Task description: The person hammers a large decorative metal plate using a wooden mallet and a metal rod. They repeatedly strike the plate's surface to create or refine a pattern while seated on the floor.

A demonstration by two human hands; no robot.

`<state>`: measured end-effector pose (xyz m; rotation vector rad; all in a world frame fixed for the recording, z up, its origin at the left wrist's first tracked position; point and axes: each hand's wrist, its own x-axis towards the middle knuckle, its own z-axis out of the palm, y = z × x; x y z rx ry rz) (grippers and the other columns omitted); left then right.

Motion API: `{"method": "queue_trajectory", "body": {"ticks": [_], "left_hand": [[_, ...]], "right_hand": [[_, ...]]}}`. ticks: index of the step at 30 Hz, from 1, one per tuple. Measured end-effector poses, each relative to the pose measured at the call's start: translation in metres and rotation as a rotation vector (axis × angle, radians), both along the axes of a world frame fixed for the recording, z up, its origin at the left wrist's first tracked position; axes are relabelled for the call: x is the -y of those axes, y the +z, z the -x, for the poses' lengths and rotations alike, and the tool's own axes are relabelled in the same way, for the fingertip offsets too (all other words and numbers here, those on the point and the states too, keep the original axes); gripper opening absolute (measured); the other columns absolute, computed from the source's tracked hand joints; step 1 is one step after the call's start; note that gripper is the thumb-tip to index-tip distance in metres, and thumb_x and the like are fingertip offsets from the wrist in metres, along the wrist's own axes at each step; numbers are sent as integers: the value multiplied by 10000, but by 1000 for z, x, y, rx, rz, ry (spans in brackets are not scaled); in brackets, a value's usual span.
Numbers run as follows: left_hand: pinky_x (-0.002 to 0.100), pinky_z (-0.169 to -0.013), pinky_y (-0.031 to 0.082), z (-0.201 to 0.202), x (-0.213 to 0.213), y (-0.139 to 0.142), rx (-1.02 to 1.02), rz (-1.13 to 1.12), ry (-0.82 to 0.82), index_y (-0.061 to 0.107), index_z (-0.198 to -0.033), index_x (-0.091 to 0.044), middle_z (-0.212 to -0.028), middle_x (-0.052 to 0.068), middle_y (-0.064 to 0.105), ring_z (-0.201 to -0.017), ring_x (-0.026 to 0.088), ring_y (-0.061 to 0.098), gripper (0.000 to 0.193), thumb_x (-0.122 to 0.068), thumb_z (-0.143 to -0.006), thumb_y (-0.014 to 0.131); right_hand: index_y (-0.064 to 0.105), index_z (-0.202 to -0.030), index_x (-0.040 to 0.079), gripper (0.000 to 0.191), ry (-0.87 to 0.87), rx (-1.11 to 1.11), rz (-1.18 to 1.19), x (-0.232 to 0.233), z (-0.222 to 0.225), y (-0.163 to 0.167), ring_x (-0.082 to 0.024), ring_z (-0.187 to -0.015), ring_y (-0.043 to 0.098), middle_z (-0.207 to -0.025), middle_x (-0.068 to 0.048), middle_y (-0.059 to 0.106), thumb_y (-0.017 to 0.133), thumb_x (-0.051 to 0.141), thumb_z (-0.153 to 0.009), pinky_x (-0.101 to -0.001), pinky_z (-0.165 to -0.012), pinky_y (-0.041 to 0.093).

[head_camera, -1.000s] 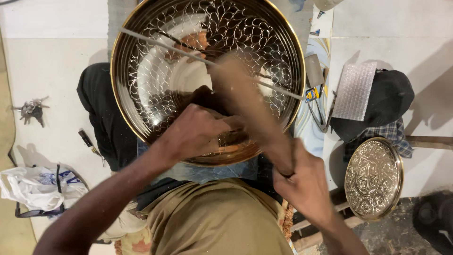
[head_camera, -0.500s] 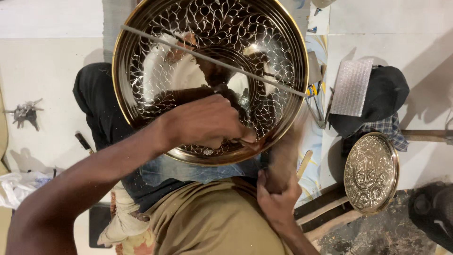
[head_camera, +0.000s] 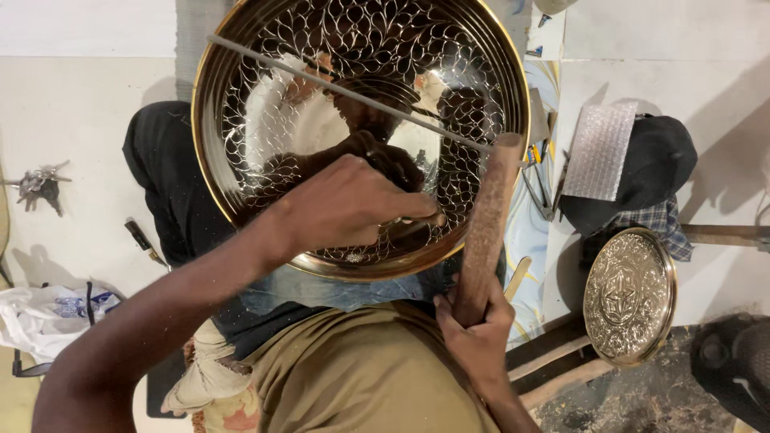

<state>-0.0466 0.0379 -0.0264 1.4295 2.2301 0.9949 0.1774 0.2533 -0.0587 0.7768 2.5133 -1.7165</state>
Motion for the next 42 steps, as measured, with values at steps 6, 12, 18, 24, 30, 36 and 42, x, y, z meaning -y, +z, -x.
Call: {"method": "queue_trajectory", "body": {"ticks": [6,12,18,24,30,36,42], "left_hand": [[316,-434,403,6,-3,-4,39,60,-98,672,-1190,-206,-545,28,556,-403,107,480,515,114,-810,536],[309,-374,418,-2,-3,-3,4,182,-47,659,-1333,-231,-463,82,564,-363,140,472,634,100,-805,544],[367,-468,490,-19,7,-6,-37,-46,170,695,-1214,-149,-626,68,665,-463,194,589,595,59,-662,613],[386,-498,552,-38,11,-13,-65,-76,362,691,-1271,-133,-623,111,658,-513,235,650,642,77,-668,621],[378,-621,607,-62,11,-18,-7,-199,607,647,-1233,-78,-841,117,744,-709,255,739,538,67,-715,641],[378,-727,631,-74,15,-19,-9,-273,656,637,-1283,-48,-964,168,755,-813,302,753,572,89,-728,610],[409,-718,617,-74,14,-21,-6,-275,680,657,-1223,-43,-876,178,712,-779,343,728,499,75,-742,599]], "right_hand": [[619,-1046,-30,378,143,43,-212,-13,13,20,-97,-681,692,-788,-24,699,792,-64,-712,-259,-616,553],[584,-1174,-56,486,191,121,-300,-13,37,42,-139,-614,681,-739,-108,686,777,-5,-731,-292,-601,554],[585,-1007,-31,343,388,90,-265,-24,75,69,-177,-607,676,-719,-122,678,735,37,-706,-310,-582,543],[578,-1037,-23,368,614,48,-359,-30,107,95,-259,-605,681,-723,-156,677,697,82,-705,-371,-581,526],[579,-1106,-7,444,817,231,-528,-33,136,111,-254,-549,682,-712,-150,682,729,73,-696,-364,-524,521],[543,-1100,-4,372,717,-131,-356,-31,143,120,-265,-653,696,-765,-154,675,721,111,-793,-390,-604,549],[494,-1097,10,535,938,-11,-647,-23,154,129,-387,-575,639,-725,-203,619,717,100,-619,-491,-526,487]]}}
